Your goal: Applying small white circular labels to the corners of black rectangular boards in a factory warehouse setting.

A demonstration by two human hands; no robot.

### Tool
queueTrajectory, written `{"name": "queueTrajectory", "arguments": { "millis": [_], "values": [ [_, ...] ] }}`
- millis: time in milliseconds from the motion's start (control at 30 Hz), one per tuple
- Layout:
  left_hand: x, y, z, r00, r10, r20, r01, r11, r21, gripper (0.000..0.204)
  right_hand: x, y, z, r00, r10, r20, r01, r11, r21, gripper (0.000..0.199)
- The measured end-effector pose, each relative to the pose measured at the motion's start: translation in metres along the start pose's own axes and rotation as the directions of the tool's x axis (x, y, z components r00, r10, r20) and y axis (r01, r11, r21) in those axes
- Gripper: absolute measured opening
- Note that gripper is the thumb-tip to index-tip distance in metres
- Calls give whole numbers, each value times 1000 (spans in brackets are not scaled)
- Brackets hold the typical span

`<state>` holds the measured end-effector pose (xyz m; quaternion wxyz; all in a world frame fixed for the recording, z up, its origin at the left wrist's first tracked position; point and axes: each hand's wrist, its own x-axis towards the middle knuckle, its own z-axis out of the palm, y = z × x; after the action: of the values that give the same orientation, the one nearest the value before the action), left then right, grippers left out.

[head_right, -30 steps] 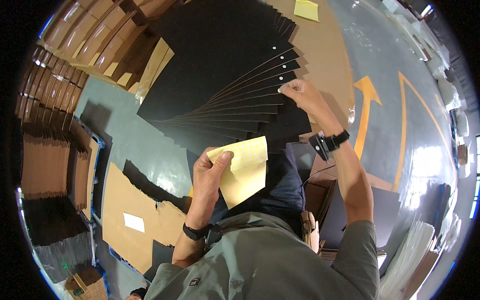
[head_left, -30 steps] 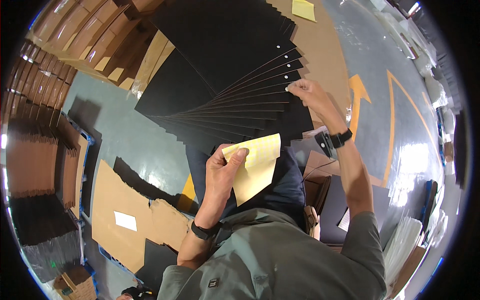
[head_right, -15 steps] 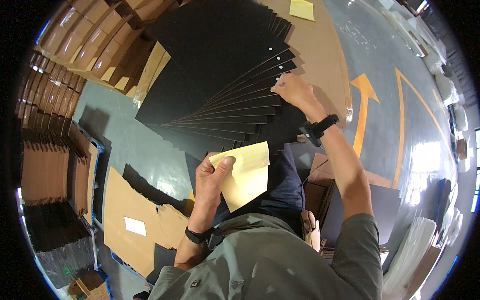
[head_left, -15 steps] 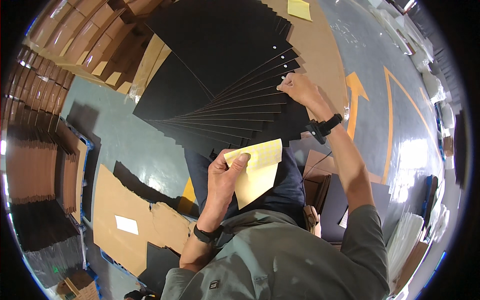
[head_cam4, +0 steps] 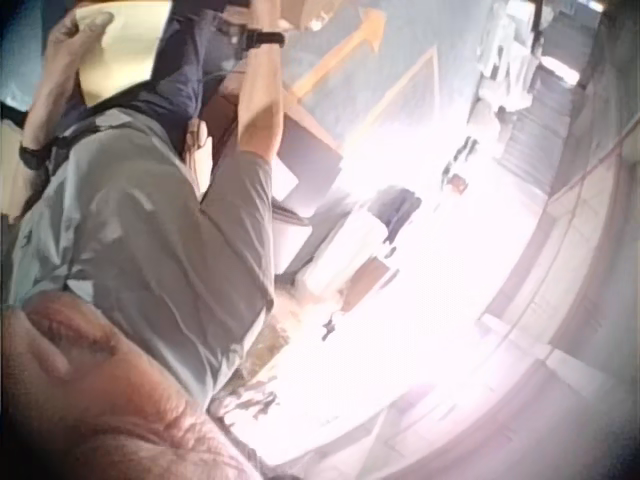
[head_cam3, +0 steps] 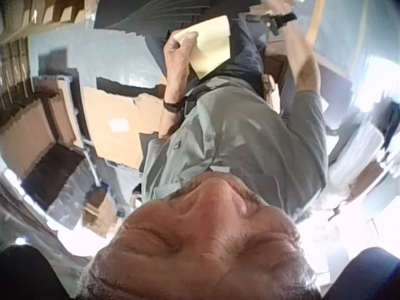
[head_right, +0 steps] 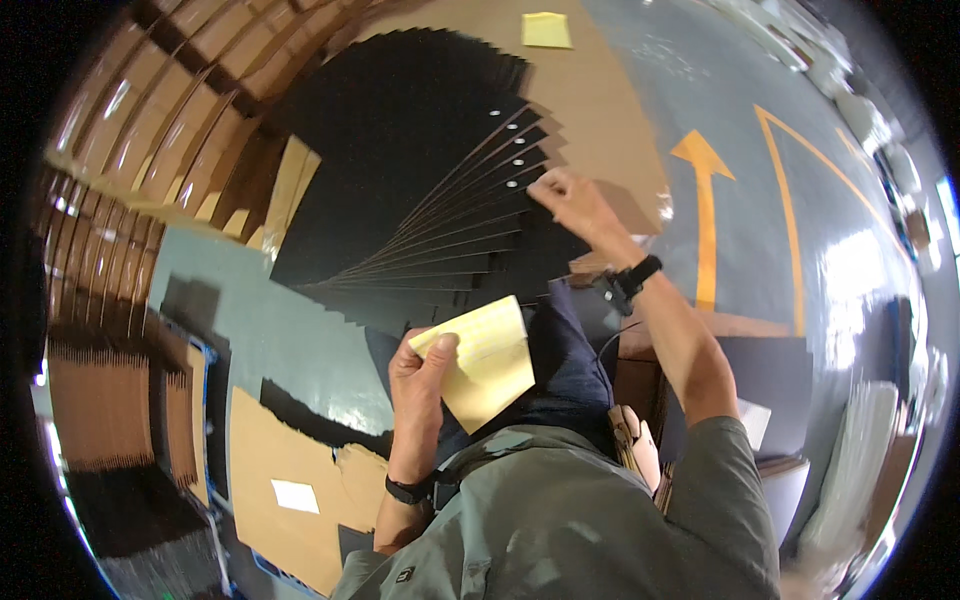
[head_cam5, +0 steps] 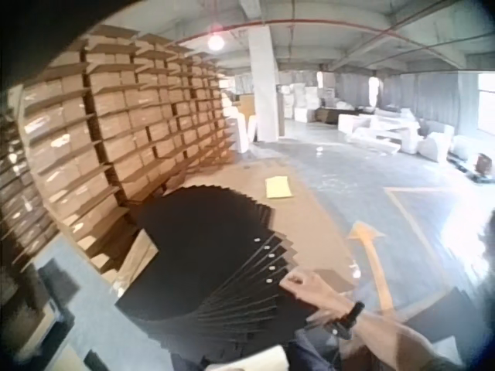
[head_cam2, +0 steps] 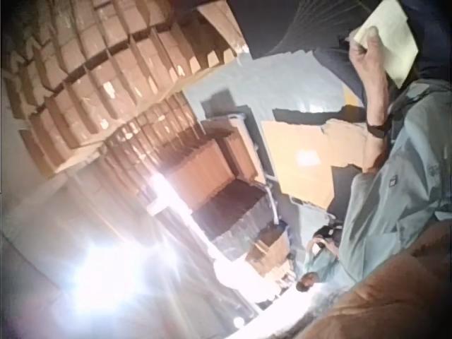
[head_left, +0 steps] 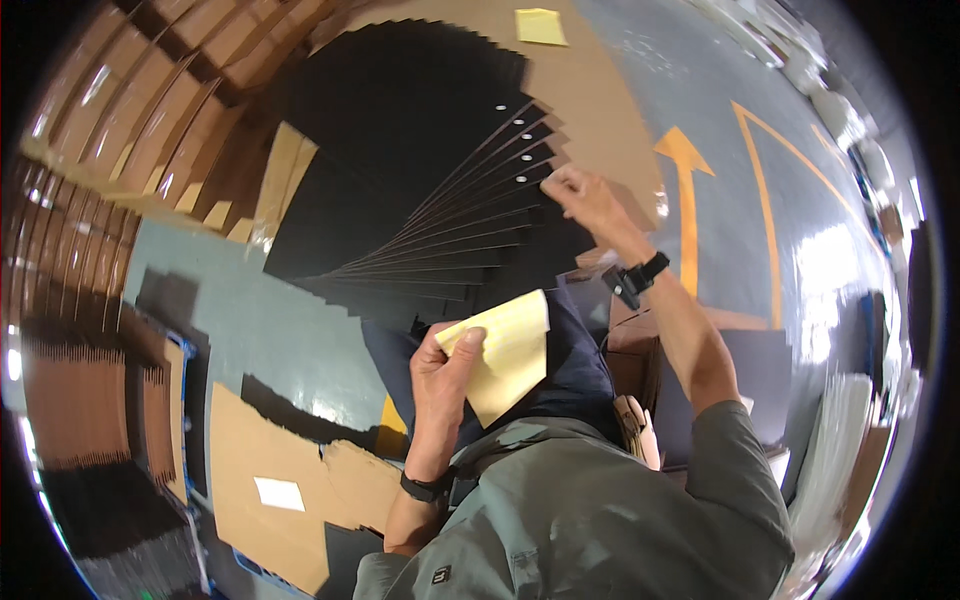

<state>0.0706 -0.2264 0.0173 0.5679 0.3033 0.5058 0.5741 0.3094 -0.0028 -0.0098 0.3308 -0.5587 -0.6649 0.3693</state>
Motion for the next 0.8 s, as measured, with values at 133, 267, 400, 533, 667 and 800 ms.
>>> {"name": "queueTrajectory", "arguments": {
  "millis": [133,267,400,533,667,800],
  "values": [
    [7,-10,-10,1000,5,-18,-6,1000,-15,20,-70,-13,-2,985,78,155,-91,993,78,30],
    [18,-29,2,994,-41,102,35,998,57,20,-112,-6,-34,982,-171,-77,173,985,25,22],
    [16,-34,23,956,-136,258,105,986,131,22,-162,-76,-116,750,-591,-298,509,803,-310,62],
    [18,-46,35,899,-256,355,162,948,273,21,-215,-180,-148,475,-722,-502,851,522,56,116],
    [18,-54,51,815,-280,507,162,951,265,20,-244,-174,-153,489,-658,-572,780,624,-51,112],
    [11,-56,84,777,-322,541,101,912,398,17,-265,-172,-191,482,-648,-590,697,691,-190,108]
  ]
}}
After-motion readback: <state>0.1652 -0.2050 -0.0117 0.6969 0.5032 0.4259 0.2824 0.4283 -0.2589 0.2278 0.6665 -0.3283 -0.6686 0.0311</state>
